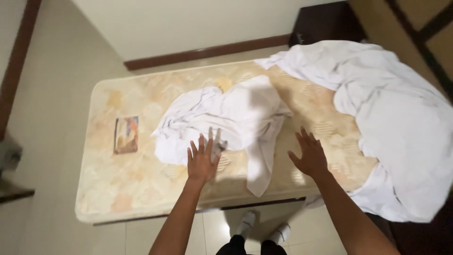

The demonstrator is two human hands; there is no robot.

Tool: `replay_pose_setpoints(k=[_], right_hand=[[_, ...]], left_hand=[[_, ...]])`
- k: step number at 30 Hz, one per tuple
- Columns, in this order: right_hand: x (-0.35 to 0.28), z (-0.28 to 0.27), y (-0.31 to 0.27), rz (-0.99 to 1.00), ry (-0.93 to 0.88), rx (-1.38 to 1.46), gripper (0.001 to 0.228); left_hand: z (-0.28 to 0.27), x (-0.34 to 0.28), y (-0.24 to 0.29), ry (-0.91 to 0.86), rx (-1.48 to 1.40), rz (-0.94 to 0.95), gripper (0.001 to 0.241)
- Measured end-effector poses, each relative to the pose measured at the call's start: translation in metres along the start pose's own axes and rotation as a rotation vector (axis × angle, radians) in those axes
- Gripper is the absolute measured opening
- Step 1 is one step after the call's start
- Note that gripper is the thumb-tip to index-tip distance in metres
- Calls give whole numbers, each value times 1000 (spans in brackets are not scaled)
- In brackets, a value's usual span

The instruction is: The person folds a white bed sheet on a mattress. They smooth the fabric, fold it in half lengthwise, then fold it again into a smaller rectangle, and finally fold it into a compact bundle.

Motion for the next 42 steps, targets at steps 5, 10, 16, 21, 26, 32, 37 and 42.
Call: replay_pose_setpoints(k=[5, 10, 16, 21, 26, 32, 37, 42], right_hand=[[20, 40, -33, -117, -65, 3, 84], [33, 53, -71, -143, -186, -24, 84], [51, 66, -110, -258, -233, -17, 81], [66, 94, -144, -381, -253, 20, 81], [78, 117, -192, -491, -314, -29, 86], [101, 134, -247, -500, -452, 20, 98], [122, 167, -262, -508, -490, 41, 102], [135, 212, -265, -583, -345, 14, 67]], left_hand=[[15, -23, -39, -43, -32, -130, 80], [34, -34, -64, -106, -35, -228, 80], [59, -29, -79, -85, -59, -244, 78], [85, -9, -84, -95, -97, -218, 79], [83, 11, -89, -93, -150, -239, 82], [85, 35, -88, 165, -159, -34, 87], [105, 55, -87, 226, 13, 69, 90], [117, 61, -99, 583, -253, -111, 72]])
Point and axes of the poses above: each hand's wrist, its own x-axis towards the middle knuckle, its own z-axis out of the palm, y = z × x, the point moved 5 cm from there along x, towards the middle knuckle, and after that the axes turned 3 degrees about y, right-handed, at the moved point
